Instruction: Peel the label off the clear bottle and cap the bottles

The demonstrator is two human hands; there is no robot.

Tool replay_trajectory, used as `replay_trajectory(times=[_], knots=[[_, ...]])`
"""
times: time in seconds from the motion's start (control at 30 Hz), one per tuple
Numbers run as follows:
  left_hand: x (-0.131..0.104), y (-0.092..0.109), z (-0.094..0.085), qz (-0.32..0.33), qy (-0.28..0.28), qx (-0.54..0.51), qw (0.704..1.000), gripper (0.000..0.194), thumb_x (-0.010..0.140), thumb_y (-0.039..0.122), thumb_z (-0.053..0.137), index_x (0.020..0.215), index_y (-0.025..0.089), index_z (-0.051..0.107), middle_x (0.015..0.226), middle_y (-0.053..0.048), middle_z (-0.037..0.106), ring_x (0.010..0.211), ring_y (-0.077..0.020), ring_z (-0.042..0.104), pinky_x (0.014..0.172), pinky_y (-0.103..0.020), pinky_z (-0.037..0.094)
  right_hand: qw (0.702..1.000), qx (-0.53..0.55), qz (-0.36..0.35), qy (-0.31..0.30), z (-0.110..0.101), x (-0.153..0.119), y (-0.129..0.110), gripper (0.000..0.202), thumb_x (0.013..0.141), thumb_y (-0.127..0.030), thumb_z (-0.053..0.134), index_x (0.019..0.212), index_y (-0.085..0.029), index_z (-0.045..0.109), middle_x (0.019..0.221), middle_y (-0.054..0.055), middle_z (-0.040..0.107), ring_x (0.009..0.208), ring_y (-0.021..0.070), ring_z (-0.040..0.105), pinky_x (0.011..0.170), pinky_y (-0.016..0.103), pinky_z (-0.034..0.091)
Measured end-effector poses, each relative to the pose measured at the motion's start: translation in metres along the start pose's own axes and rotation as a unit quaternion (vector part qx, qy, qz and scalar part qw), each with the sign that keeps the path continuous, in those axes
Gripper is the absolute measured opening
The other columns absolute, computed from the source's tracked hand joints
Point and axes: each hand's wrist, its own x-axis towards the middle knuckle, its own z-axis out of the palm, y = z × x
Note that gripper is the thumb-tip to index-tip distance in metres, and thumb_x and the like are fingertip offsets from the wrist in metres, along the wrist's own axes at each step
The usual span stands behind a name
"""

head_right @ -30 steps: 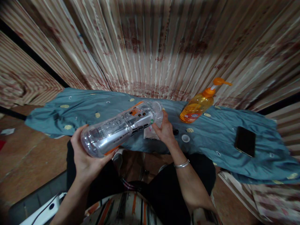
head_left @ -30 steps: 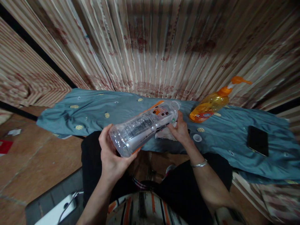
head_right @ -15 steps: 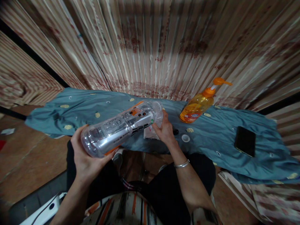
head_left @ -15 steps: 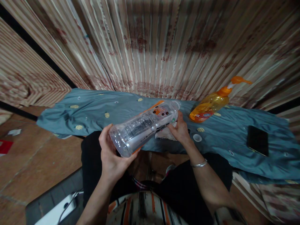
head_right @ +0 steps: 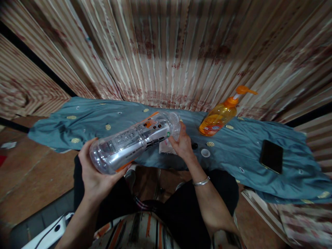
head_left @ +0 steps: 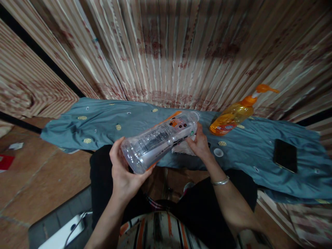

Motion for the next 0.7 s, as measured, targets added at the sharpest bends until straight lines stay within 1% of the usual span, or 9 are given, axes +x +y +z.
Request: replay_trajectory(times=[0.1, 0.23, 0.33, 0.43, 0.6, 0.7], knots=[[0.0004, -0.0005, -0.0006, 0.01, -0.002, 0.004, 1.0, 0.101, 0.057, 0.044, 0.098, 0.144, 0.024, 0.051, 0.131, -0.008, 0.059, 0.113, -0.023, 0.068, 0.093, -0.031, 0.06, 1.0, 0.003, 0.004, -0.006, -0.0005, 0.0003, -0.0006, 0.069, 0.086, -0.042, 0.064, 0.146, -0.017, 0.04, 0.106, 0.013, 0.077, 0.087, 0.0336, 0.077, 0.077, 0.046, 0.063], [0.0008, 0.0005, -0.0009, 0.002, -0.007, -0.001, 1.0, 0.1, 0.058, 0.043, 0.097, 0.143, 0.022, 0.05, 0.131, -0.01, 0.059, 0.112, -0.0241, 0.069, 0.092, -0.034, 0.061, 1.0, 0.006, -0.005, -0.002, -0.0015, 0.0003, -0.002, 0.068, 0.087, -0.043, 0.064, 0.145, -0.018, 0.041, 0.109, 0.013, 0.077, 0.086, 0.0323, 0.077, 0.077, 0.046, 0.064], [0.001, 0.0013, -0.0007, 0.002, -0.006, -0.006, 1.0, 0.099, 0.059, 0.044, 0.097, 0.143, 0.021, 0.051, 0.13, -0.01, 0.059, 0.111, -0.0242, 0.069, 0.093, -0.035, 0.061, 1.0, 0.004, 0.003, 0.001, -0.0013, 0.0002, -0.0024, 0.069, 0.086, -0.044, 0.065, 0.145, -0.017, 0.042, 0.104, 0.013, 0.077, 0.081, 0.0322, 0.076, 0.074, 0.046, 0.063], [0.0009, 0.0009, -0.0005, 0.005, -0.003, -0.004, 1.0, 0.099, 0.059, 0.046, 0.097, 0.143, 0.022, 0.051, 0.13, -0.01, 0.059, 0.112, -0.0243, 0.068, 0.092, -0.034, 0.06, 1.0, 0.002, 0.014, -0.002, -0.0009, 0.0004, -0.0021, 0.07, 0.085, -0.044, 0.066, 0.145, -0.017, 0.042, 0.103, 0.013, 0.077, 0.082, 0.0342, 0.077, 0.073, 0.047, 0.063], [0.0006, -0.0002, -0.0004, -0.011, -0.004, -0.002, 1.0, 0.102, 0.055, 0.049, 0.098, 0.142, 0.026, 0.051, 0.13, -0.008, 0.058, 0.112, -0.0246, 0.068, 0.097, -0.039, 0.06, 1.0, 0.002, 0.01, -0.002, -0.0016, 0.0001, -0.0023, 0.069, 0.086, -0.042, 0.065, 0.146, -0.019, 0.041, 0.106, 0.012, 0.077, 0.085, 0.0325, 0.077, 0.075, 0.045, 0.063], [0.0008, 0.0004, -0.0006, -0.024, 0.002, 0.003, 1.0, 0.102, 0.052, 0.049, 0.098, 0.14, 0.025, 0.052, 0.128, -0.007, 0.058, 0.111, -0.0236, 0.067, 0.095, -0.037, 0.06, 1.0, -0.004, 0.012, -0.008, -0.002, -0.0002, -0.0029, 0.071, 0.086, -0.044, 0.064, 0.147, -0.017, 0.04, 0.105, 0.012, 0.077, 0.084, 0.0324, 0.077, 0.075, 0.045, 0.063]])
